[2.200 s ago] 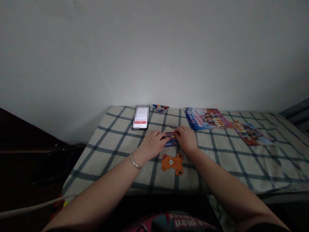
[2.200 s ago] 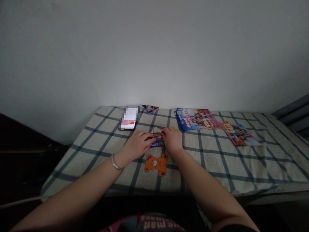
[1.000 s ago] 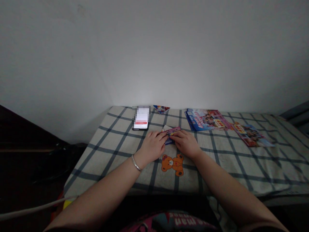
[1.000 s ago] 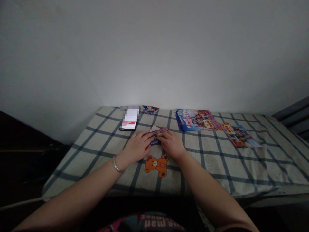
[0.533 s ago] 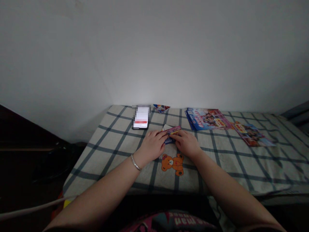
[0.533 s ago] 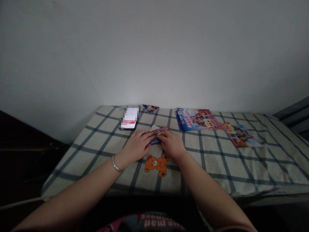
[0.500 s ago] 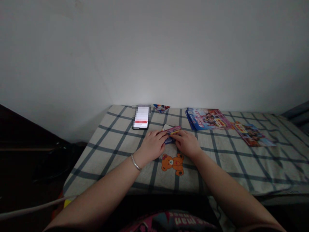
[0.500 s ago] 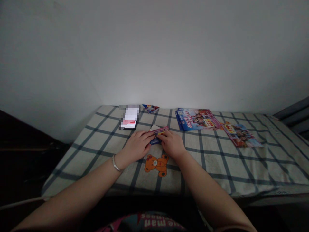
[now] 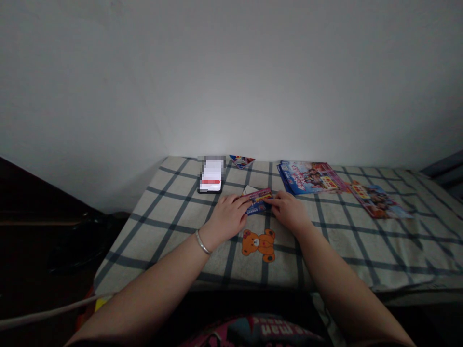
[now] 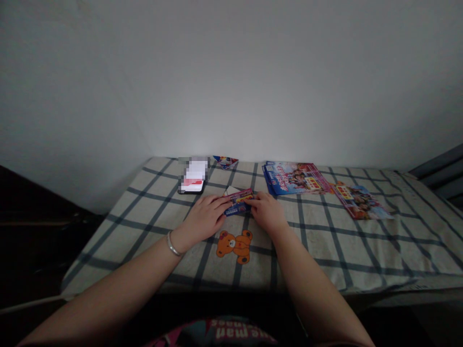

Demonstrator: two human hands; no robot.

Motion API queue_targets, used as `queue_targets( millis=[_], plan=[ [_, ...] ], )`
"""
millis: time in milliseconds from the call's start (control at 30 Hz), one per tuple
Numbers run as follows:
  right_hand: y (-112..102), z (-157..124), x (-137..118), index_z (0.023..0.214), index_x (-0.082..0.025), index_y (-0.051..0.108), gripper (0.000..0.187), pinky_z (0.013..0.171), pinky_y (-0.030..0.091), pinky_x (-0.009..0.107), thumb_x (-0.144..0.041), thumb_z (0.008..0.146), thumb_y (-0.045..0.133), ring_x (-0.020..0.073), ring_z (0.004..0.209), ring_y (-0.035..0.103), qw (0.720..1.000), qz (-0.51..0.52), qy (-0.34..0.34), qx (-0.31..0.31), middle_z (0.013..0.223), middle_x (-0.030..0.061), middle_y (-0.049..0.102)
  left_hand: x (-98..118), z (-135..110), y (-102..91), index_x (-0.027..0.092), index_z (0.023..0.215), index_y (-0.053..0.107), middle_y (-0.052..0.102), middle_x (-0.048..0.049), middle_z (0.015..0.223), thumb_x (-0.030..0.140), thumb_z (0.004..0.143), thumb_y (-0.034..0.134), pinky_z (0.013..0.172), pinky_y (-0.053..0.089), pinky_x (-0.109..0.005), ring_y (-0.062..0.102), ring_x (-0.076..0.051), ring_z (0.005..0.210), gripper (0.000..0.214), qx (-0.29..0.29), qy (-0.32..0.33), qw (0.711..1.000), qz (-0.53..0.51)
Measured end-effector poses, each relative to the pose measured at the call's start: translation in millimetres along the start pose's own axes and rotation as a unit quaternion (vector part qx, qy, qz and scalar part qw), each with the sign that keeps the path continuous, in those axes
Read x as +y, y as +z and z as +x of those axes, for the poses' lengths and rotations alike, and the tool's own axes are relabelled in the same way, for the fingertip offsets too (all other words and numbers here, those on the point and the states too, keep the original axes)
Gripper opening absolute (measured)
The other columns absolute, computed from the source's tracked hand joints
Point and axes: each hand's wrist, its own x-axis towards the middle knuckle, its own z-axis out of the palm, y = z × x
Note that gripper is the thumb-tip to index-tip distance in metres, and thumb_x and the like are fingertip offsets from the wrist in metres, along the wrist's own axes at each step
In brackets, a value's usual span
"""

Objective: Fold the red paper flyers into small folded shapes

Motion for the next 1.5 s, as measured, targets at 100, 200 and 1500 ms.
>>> queue_targets(
  millis=[100, 200, 1500],
  plan=[
    [-1, 0, 8, 0.116, -0.035, 0.069, 0.034, 0.076, 0.045, 0.027, -0.023, 0.089, 0.054, 0.0178, 0.091, 0.059, 1.0, 0.01, 0.021, -0.006, 0.096, 0.0033, 0.062, 0, -1, 0.8, 0.023, 0.128, 0.056, 0.058, -0.0044, 0.134, 0.025, 0.091, 0.052, 0.095, 0.04, -0.044, 0.048, -0.025, 0.119, 0.037, 0.0, 0.004, 1.0, 0.001],
    [-1, 0, 16, 0.117, -0.036, 0.069, 0.033, 0.071, 0.044, 0.026, -0.026, 0.088, 0.056, 0.017, 0.089, 0.059, 0.999, 0.013, 0.038, -0.006, 0.094, 0.0025, 0.062, -1, -1, 1.0, 0.023, 0.128, 0.055, 0.057, -0.0044, 0.135, 0.024, 0.091, 0.052, 0.097, 0.039, -0.043, 0.048, -0.025, 0.12, 0.037, -0.002, 0.007, 1.0, 0.001],
    [17, 8, -7, 0.111, -0.027, 0.071, 0.03, 0.09, 0.046, 0.041, -0.018, 0.086, 0.055, 0.0253, 0.101, 0.055, 0.99, 0.013, -0.102, 0.093, 0.107, 0.0074, 0.066, -4, -6, -19.3, 0.02, 0.114, 0.064, 0.066, -0.0056, 0.117, 0.034, 0.094, 0.052, 0.09, 0.036, -0.042, 0.056, -0.024, 0.102, 0.027, -0.006, -0.018, 0.999, 0.051]
  ],
)
